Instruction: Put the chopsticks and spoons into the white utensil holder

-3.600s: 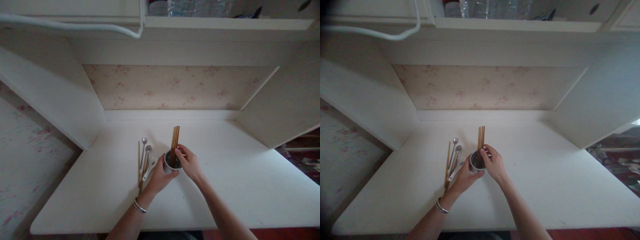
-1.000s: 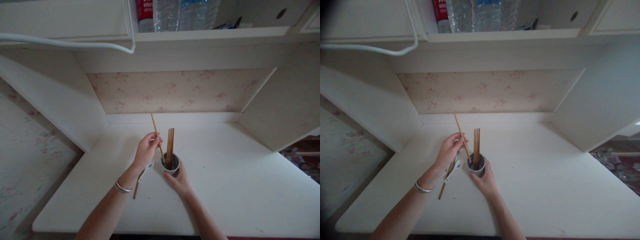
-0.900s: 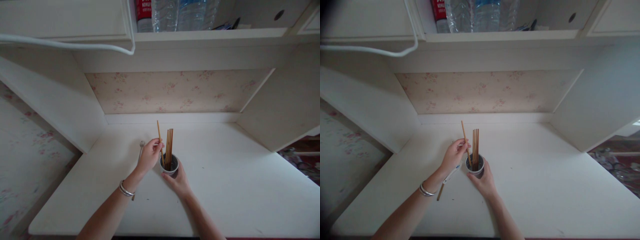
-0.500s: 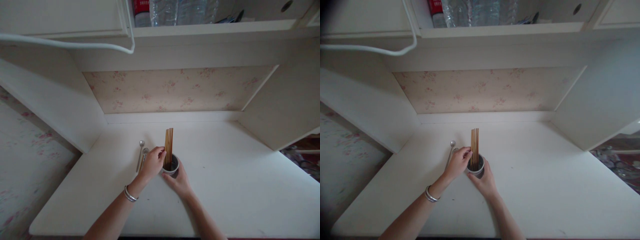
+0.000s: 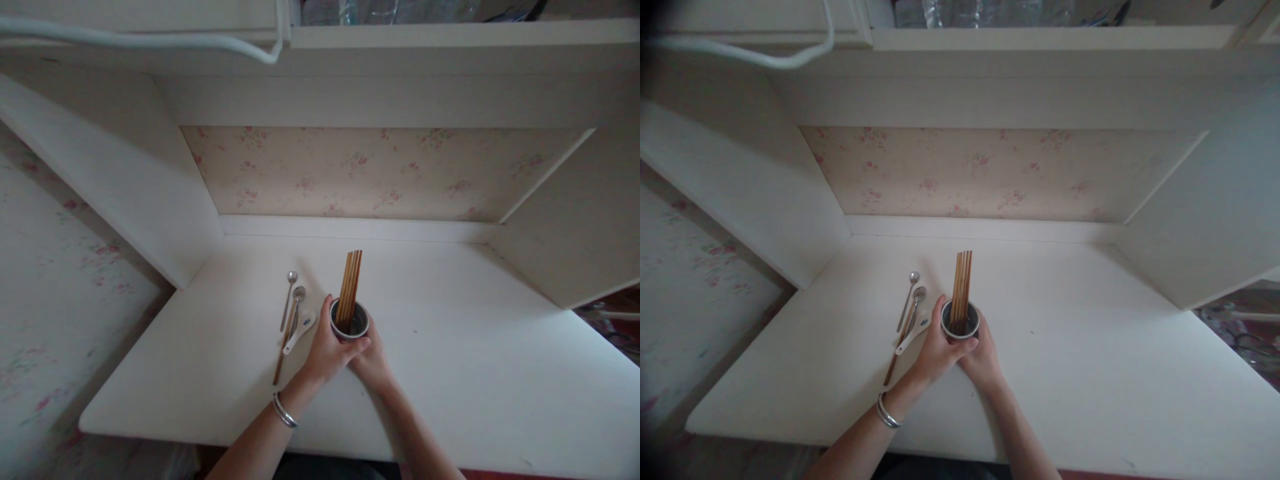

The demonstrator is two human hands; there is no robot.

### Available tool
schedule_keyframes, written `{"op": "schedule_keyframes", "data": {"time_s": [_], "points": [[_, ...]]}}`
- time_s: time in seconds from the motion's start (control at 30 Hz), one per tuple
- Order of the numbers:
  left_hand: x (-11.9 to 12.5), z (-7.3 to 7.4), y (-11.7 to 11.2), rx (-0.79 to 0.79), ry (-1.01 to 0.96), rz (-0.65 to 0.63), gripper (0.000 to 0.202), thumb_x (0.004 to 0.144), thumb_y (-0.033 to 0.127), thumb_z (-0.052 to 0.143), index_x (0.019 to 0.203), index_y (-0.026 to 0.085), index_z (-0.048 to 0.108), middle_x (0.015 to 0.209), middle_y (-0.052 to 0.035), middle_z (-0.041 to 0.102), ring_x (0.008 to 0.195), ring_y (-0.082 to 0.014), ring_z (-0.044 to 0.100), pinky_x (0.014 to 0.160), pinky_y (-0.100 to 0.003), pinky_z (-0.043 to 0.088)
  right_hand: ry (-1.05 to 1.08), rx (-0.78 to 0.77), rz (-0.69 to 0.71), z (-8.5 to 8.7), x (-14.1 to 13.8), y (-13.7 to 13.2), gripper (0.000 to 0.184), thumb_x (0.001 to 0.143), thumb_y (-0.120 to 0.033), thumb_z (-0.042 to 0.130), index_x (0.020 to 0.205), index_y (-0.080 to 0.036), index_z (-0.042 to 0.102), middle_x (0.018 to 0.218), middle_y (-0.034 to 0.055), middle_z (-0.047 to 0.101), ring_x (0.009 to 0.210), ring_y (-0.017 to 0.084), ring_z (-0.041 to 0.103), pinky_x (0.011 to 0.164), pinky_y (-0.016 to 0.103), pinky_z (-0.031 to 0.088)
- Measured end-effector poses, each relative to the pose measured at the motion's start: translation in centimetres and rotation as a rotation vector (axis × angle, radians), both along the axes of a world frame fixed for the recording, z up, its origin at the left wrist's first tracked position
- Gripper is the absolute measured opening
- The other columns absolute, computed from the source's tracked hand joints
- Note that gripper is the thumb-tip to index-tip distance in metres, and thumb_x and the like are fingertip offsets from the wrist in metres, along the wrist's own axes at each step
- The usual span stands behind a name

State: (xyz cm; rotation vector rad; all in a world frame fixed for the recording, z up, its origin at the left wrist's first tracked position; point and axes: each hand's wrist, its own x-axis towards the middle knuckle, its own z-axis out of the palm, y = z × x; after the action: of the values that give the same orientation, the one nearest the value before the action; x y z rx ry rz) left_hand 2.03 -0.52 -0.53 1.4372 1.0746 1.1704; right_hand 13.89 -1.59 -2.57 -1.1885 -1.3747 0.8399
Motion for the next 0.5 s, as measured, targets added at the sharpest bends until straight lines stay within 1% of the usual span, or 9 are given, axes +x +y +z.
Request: {"op": "schedule_keyframes", "data": {"time_s": [0.1, 0.2, 0.23, 0.3, 0.33, 0.4, 0.43, 0.47, 0.5], "points": [[0.3, -0.5, 0.4, 0.025, -0.063, -0.027, 0.091, 0.067, 0.025, 0.081, 0.142, 0.02, 0.031, 0.132, -0.0128, 0.056, 0.123, -0.0257, 0.053, 0.109, -0.043, 0.04, 0.027, -0.008, 0.021, -0.5, -0.1, -0.3, 0.073, 0.074, -0.031, 0.075, 0.138, -0.025, 0.042, 0.134, 0.0109, 0.057, 0.122, 0.031, 0.055, 0.105, 0.051, 0.044], [0.0, -0.4, 0.8, 0.034, -0.095, -0.078, 0.07, 0.069, 0.02, 0.079, 0.13, 0.019, 0.045, 0.123, -0.01, 0.061, 0.116, -0.0236, 0.057, 0.104, -0.04, 0.043, 0.04, -0.037, 0.03, -1.2, 0.2, -1.2, 0.08, 0.073, -0.034, 0.075, 0.142, -0.026, 0.036, 0.136, 0.0113, 0.054, 0.125, 0.032, 0.052, 0.106, 0.052, 0.042], [-0.1, -0.3, 0.9, 0.028, -0.099, -0.088, 0.066, 0.068, 0.019, 0.079, 0.127, 0.019, 0.048, 0.121, -0.0093, 0.062, 0.114, -0.0235, 0.058, 0.103, -0.04, 0.043, 0.034, -0.042, -0.006, -1.3, 0.4, -1.7, 0.081, 0.074, -0.035, 0.074, 0.144, -0.027, 0.033, 0.138, 0.0112, 0.051, 0.126, 0.032, 0.051, 0.106, 0.052, 0.042], [-0.2, -0.3, 1.1, 0.008, -0.113, -0.083, 0.065, 0.066, 0.019, 0.081, 0.123, 0.019, 0.051, 0.118, -0.0082, 0.063, 0.11, -0.0236, 0.059, 0.1, -0.039, 0.044, -0.014, -0.037, -0.17, -1.0, 1.0, -3.1, 0.076, 0.078, -0.036, 0.07, 0.143, -0.029, 0.031, 0.142, 0.0113, 0.046, 0.128, 0.031, 0.048, 0.105, 0.054, 0.042], [-0.3, -0.3, 1.1, -0.007, -0.127, -0.08, 0.065, 0.064, 0.019, 0.082, 0.122, 0.02, 0.051, 0.117, -0.0077, 0.063, 0.109, -0.0235, 0.059, 0.099, -0.039, 0.045, -0.053, -0.025, -0.28, -0.6, 1.2, -4.0, 0.07, 0.08, -0.036, 0.067, 0.141, -0.029, 0.034, 0.14, 0.0119, 0.045, 0.125, 0.03, 0.05, 0.102, 0.054, 0.044], [-0.2, -0.5, 1.1, -0.04, -0.179, -0.087, 0.07, 0.062, 0.018, 0.083, 0.123, 0.02, 0.05, 0.115, -0.0069, 0.063, 0.106, -0.023, 0.06, 0.096, -0.037, 0.046, -0.124, 0.007, -0.467, 0.9, 1.5, -5.8, 0.053, 0.084, -0.034, 0.063, 0.132, -0.025, 0.043, 0.129, 0.0124, 0.052, 0.11, 0.027, 0.057, 0.094, 0.05, 0.049], [-0.2, -0.6, 1.1, -0.057, -0.213, -0.099, 0.071, 0.062, 0.018, 0.083, 0.124, 0.02, 0.049, 0.114, -0.0066, 0.063, 0.104, -0.0225, 0.06, 0.094, -0.036, 0.047, -0.156, 0.027, -0.503, 2.0, 1.4, -6.6, 0.044, 0.085, -0.033, 0.062, 0.125, -0.023, 0.047, 0.119, 0.0109, 0.057, 0.1, 0.024, 0.06, 0.088, 0.045, 0.051], [-0.1, -0.6, 1.1, -0.072, -0.246, -0.118, 0.072, 0.062, 0.018, 0.083, 0.125, 0.02, 0.049, 0.113, -0.0064, 0.063, 0.102, -0.0219, 0.06, 0.091, -0.035, 0.048, -0.186, 0.05, -0.488, 3.2, 1.1, -7.2, 0.035, 0.086, -0.031, 0.061, 0.119, -0.022, 0.051, 0.109, 0.0086, 0.06, 0.094, 0.021, 0.061, 0.084, 0.04, 0.052], [-0.1, -0.7, 1.0, -0.088, -0.278, -0.139, 0.072, 0.062, 0.018, 0.083, 0.125, 0.021, 0.048, 0.112, -0.006, 0.064, 0.1, -0.0213, 0.061, 0.089, -0.034, 0.049, -0.226, 0.069, -0.415, 4.6, 0.6, -7.6, 0.025, 0.087, -0.029, 0.06, 0.111, -0.022, 0.055, 0.1, 0.0062, 0.062, 0.088, 0.019, 0.062, 0.081, 0.034, 0.052]]}}
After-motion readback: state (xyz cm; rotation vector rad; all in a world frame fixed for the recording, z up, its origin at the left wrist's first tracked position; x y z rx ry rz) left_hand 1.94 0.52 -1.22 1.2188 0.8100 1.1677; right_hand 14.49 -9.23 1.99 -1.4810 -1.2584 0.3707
